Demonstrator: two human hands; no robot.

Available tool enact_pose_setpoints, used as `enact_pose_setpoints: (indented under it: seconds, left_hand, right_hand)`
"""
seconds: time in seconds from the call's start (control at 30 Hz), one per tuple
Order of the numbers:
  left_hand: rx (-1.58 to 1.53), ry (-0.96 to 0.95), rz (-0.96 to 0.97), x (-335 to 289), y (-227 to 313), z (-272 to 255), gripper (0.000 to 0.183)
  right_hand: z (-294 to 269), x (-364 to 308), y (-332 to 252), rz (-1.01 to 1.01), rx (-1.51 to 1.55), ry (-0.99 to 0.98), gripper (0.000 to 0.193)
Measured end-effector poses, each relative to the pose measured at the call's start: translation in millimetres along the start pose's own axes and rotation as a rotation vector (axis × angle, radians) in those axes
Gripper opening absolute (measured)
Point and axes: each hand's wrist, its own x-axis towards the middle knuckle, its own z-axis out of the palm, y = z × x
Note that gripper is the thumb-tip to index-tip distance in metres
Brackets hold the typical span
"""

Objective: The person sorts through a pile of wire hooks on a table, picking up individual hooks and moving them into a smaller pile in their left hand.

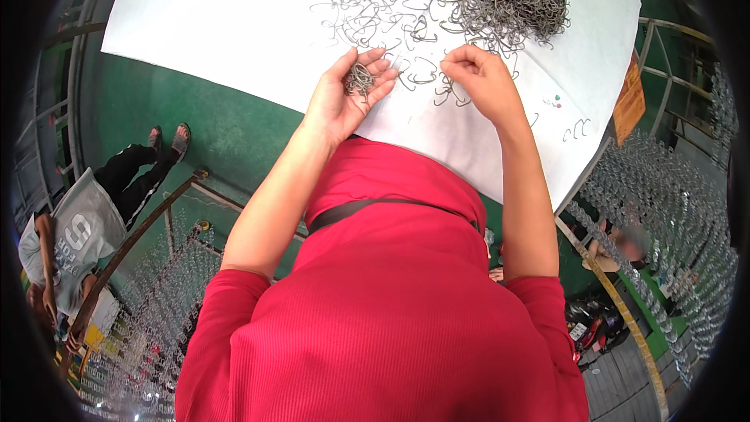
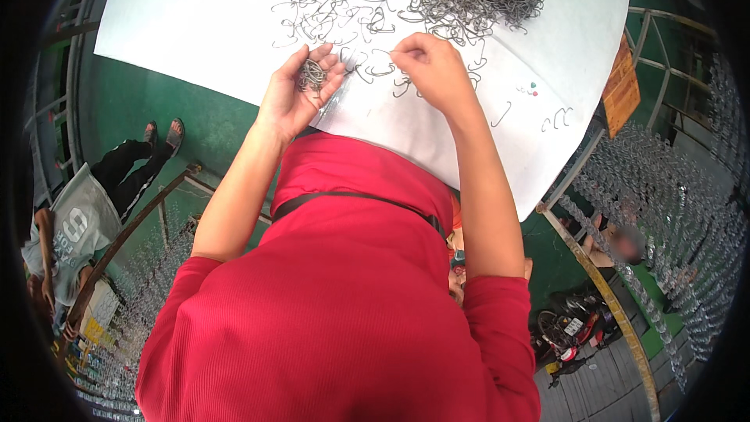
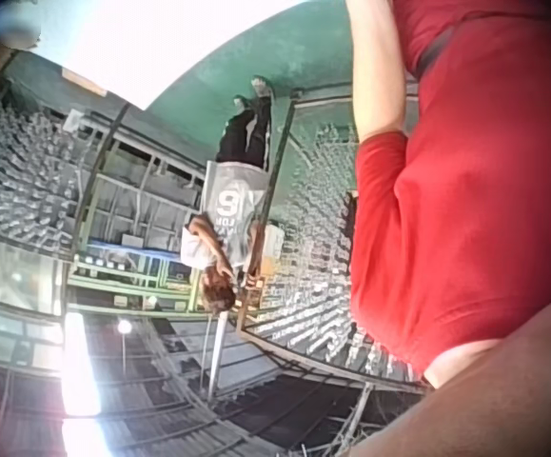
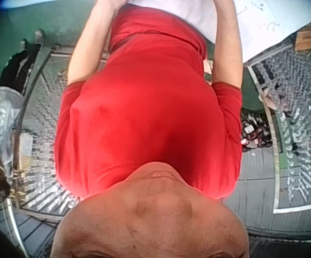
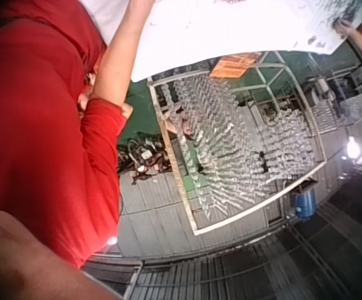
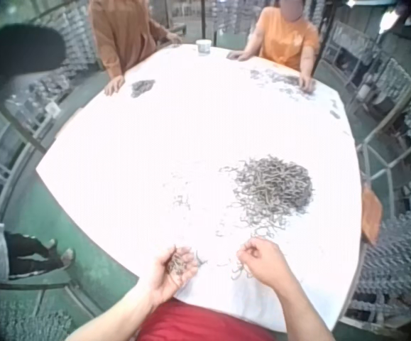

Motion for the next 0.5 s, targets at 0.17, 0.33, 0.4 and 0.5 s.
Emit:
enact_pose_setpoints:
  seconds: [0.17,0.33,0.4,0.5]
  left_hand:
    - [-0.019,-0.038,-0.024,0,-7,12,0.037]
    - [-0.105,-0.154,-0.009,13,6,-15,0.037]
    - [-0.099,-0.095,0.021,9,12,-12,0.031]
    - [-0.099,-0.084,0.035,5,19,-16,0.026]
  right_hand:
    - [5,-3,-16,-0.169,0.026,0.085,0.012]
    - [11,-7,4,-0.218,-0.515,0.096,0.004]
    - [20,-7,10,-0.286,-0.603,0.073,0.005]
    - [25,-4,17,-0.393,-0.654,0.079,0.005]
